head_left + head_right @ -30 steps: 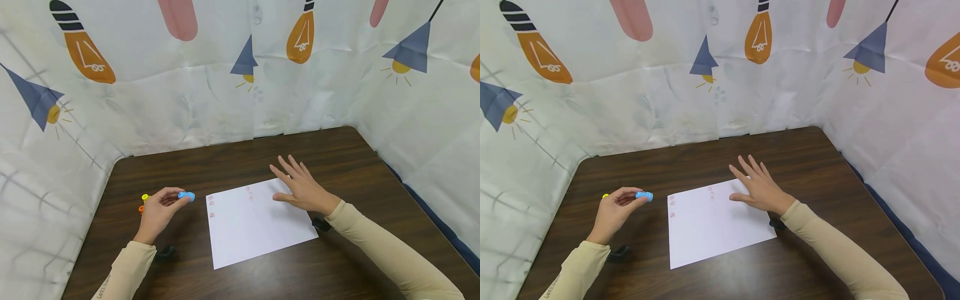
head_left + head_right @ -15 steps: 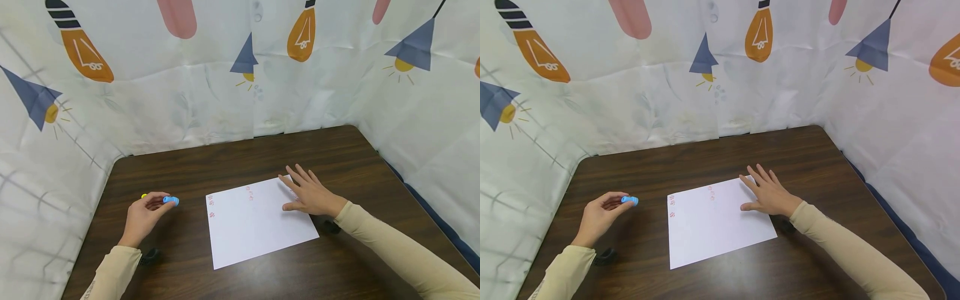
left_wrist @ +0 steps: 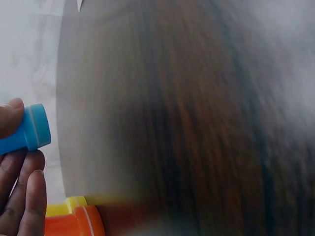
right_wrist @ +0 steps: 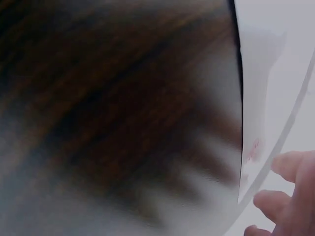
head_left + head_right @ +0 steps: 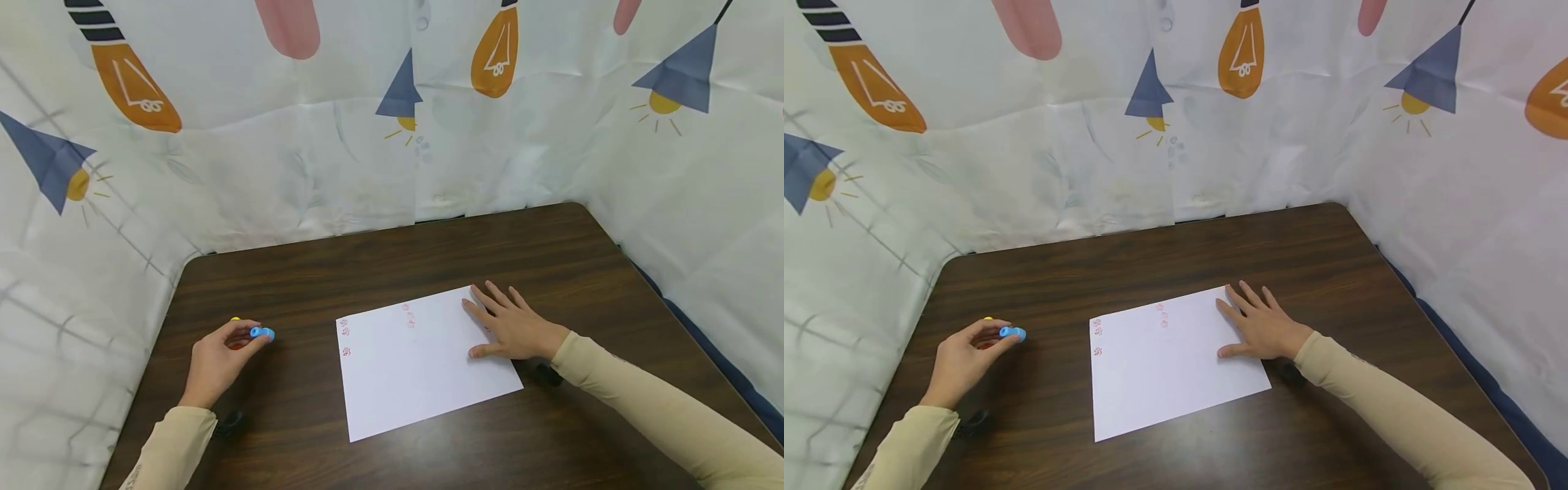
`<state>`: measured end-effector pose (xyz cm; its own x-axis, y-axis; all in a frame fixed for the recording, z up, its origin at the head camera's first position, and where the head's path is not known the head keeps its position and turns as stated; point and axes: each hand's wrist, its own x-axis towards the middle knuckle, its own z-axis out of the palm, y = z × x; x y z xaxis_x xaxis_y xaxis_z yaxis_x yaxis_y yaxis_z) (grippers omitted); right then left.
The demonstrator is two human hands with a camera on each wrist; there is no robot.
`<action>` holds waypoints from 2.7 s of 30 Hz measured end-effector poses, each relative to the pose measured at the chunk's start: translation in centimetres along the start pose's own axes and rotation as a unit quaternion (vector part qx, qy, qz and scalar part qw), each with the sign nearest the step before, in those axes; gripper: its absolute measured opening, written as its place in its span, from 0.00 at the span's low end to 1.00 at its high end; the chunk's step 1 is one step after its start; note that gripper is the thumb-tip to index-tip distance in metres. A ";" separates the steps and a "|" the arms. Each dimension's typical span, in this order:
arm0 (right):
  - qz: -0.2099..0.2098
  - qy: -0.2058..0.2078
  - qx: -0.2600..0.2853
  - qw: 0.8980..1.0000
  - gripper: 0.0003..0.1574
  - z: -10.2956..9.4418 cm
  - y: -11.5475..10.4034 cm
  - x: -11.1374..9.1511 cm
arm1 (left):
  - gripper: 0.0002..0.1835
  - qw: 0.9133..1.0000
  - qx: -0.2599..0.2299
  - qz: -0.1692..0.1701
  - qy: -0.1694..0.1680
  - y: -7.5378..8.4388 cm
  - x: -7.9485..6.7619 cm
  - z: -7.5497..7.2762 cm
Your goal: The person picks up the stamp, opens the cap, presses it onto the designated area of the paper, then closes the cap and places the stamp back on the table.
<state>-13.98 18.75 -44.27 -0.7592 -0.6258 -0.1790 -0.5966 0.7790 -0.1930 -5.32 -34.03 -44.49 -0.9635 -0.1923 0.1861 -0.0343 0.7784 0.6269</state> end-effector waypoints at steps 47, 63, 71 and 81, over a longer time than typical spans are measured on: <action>-0.010 -0.027 0.022 0.999 0.83 0.9 0.8 -1.2 | 0.22 0.985 0.165 0.041 -0.019 0.3 -0.1 0.0; -0.012 -0.027 0.019 0.999 0.84 1.2 1.3 -1.5 | 0.17 0.983 0.140 0.086 0.083 0.8 0.5 -0.8; -0.009 -0.038 0.008 0.999 0.84 1.1 1.3 -1.6 | 0.14 0.979 0.141 0.090 0.115 0.5 1.1 -1.8; -0.020 -0.035 -0.003 0.999 0.85 1.0 1.1 -1.5 | 0.19 0.985 0.139 0.063 0.085 -1.7 2.0 -2.9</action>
<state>-13.25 20.51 -45.17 -0.7150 -0.6573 -0.2382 -0.6279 0.7535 -0.1946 -6.45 -37.45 -42.95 -0.9070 -0.1636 0.3880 -0.0122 0.9312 0.3642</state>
